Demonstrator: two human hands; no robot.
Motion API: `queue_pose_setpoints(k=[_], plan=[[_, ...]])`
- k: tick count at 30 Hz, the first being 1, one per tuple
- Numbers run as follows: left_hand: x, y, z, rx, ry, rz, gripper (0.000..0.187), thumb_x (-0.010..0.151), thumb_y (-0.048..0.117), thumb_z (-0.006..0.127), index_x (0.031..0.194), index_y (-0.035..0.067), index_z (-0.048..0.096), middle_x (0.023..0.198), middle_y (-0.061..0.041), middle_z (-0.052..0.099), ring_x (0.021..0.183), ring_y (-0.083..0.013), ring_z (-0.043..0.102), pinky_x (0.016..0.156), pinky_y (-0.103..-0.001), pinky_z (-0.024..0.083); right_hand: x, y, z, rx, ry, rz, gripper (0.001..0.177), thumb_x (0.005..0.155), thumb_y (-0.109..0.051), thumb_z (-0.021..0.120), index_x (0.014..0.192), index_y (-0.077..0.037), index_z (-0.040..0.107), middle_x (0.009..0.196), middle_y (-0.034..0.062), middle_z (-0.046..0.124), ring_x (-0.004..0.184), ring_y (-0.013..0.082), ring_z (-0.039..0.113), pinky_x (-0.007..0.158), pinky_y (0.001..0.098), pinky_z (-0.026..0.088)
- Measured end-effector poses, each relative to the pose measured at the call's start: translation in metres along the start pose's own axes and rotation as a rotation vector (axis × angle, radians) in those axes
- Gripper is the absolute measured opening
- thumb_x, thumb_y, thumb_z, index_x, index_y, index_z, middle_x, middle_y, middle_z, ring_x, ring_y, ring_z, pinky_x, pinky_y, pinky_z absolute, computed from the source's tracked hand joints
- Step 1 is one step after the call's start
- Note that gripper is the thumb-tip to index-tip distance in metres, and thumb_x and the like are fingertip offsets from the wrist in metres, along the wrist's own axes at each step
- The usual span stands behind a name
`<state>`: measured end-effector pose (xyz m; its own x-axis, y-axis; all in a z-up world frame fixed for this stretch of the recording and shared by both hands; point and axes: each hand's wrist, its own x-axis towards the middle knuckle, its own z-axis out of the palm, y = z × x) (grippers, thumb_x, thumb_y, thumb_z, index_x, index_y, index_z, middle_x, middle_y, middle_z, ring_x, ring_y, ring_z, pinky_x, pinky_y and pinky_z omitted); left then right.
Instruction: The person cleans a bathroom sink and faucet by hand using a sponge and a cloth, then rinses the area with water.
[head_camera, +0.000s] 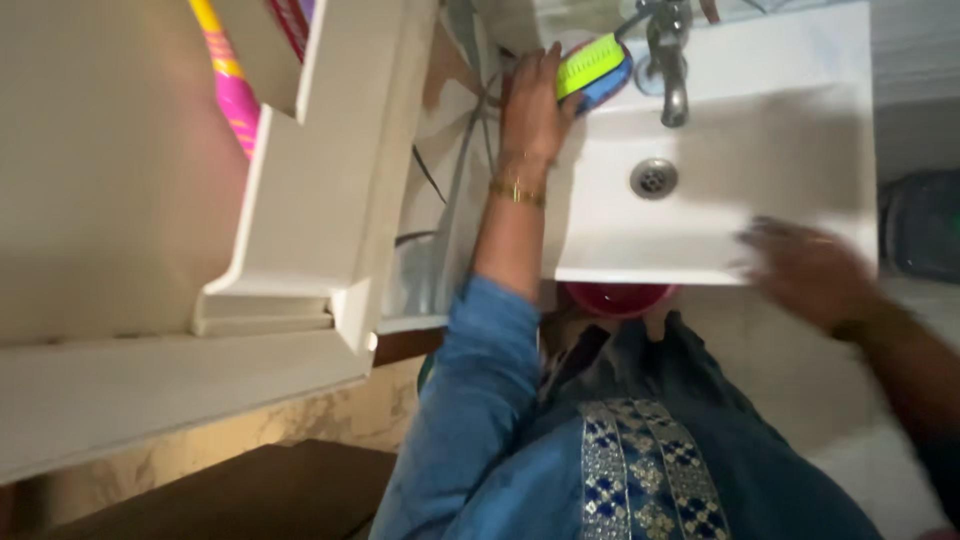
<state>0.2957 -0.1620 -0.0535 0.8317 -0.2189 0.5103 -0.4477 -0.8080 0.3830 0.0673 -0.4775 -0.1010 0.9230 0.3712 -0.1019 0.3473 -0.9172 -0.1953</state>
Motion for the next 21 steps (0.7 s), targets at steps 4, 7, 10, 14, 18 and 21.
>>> queue_pose_setpoints(k=[4,7,10,14,18,21], plan=[[-0.079,0.009,-0.021,-0.226,0.083,-0.108,0.035,0.102,0.018,0.063,0.135,0.005,0.061,0.139,-0.019,0.062,0.136,-0.0384,0.056,0.119,-0.045,0.042,0.018,-0.001,0.029,-0.295,-0.076,-0.294,0.038,0.095,-0.027,0.049,0.130,-0.018,0.061,0.147,0.0146,0.052,0.142,0.0323,0.044,0.119,0.0455,0.038],[-0.146,0.018,-0.027,-0.282,0.046,-0.223,0.030,0.108,0.013,0.050,0.133,0.007,0.066,0.137,-0.019,0.067,0.136,-0.0359,0.060,0.124,-0.043,0.041,0.121,-0.053,0.085,0.204,-0.296,-0.444,0.050,0.105,-0.037,0.037,0.143,-0.009,0.052,0.160,0.0155,0.036,0.153,0.0305,0.026,0.124,0.0408,0.023],[-0.184,0.014,-0.026,-0.390,0.076,-0.214,0.035,0.109,0.010,0.040,0.136,0.003,0.061,0.140,-0.019,0.065,0.140,-0.0370,0.056,0.125,-0.044,0.036,0.194,-0.128,0.103,0.562,-0.535,-0.341,0.068,0.104,-0.047,0.035,0.161,-0.014,0.020,0.170,0.0113,0.009,0.157,0.0259,0.006,0.127,0.0400,0.009],[-0.192,0.007,-0.010,-0.479,0.168,-0.291,0.036,0.109,0.013,0.037,0.137,0.002,0.058,0.144,-0.020,0.060,0.140,-0.0350,0.054,0.120,-0.043,0.040,0.232,-0.130,0.084,0.155,-0.420,-0.162,0.085,0.097,-0.040,0.046,0.164,-0.012,0.002,0.171,0.0101,-0.003,0.159,0.0224,-0.006,0.128,0.0424,0.000],[-0.188,0.013,0.001,-0.359,0.207,-0.358,0.035,0.106,0.009,0.041,0.136,0.002,0.058,0.140,-0.019,0.062,0.135,-0.0336,0.057,0.117,-0.042,0.043,0.248,-0.125,0.063,0.151,-0.303,-0.162,0.085,0.097,-0.043,0.051,0.163,-0.011,0.008,0.170,0.0117,0.003,0.158,0.0236,-0.001,0.127,0.0445,0.004],[-0.185,0.012,0.007,-0.181,0.190,-0.312,0.031,0.103,0.004,0.046,0.132,0.004,0.058,0.139,-0.018,0.063,0.138,-0.0358,0.055,0.119,-0.041,0.042,0.245,-0.129,0.064,0.190,-0.264,-0.217,0.085,0.097,-0.046,0.055,0.161,-0.011,0.012,0.170,0.0129,0.007,0.158,0.0245,0.003,0.126,0.0461,0.007]])
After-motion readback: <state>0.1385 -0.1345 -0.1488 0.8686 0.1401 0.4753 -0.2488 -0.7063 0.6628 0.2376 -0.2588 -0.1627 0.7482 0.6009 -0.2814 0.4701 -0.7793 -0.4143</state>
